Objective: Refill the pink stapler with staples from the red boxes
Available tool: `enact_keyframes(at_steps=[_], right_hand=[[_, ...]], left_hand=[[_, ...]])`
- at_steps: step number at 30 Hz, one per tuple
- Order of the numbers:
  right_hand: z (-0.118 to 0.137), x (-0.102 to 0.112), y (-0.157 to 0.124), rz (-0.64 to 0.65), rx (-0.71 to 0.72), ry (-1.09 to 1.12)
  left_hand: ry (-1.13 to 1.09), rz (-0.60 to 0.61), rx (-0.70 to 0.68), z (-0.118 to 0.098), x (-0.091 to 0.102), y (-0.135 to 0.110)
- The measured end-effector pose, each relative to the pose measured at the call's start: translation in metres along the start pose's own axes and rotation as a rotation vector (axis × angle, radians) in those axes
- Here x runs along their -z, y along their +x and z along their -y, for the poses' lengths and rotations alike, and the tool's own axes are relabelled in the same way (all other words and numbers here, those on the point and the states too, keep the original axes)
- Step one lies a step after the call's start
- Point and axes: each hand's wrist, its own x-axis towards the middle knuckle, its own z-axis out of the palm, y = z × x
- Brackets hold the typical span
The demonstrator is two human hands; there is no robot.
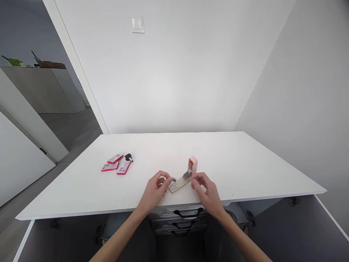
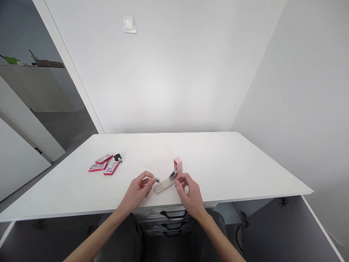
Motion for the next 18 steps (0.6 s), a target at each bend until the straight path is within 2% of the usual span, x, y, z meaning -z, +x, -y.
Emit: enact_keyframes(at_steps=[4,7,12,15,18], right_hand=[[0.007,-0.012,0.002,0.203,-0.031,0.11],[0.009,-0.017,0.005,0.23,-0.051,0.143],[0.004,-0.019,0.006,0.224,-0.045,0.156],[0.0,-0.019,0.007,0.226,-0.064,0.164],[-0.002,-0.019,0.008,0.247,-0.092,0.178]], left_hand=[[0.067,0.018,-0.105,-0.008,-0.012,-0.004],[0.117,0.031,-0.135,-0.01,-0.015,-0.005],[0.158,0.016,-0.112,-0.003,-0.016,-0.005],[0.255,-0.035,-0.134,0.006,-0.007,-0.005],[0.476,-0.162,-0.172,0.018,0.016,-0.002]])
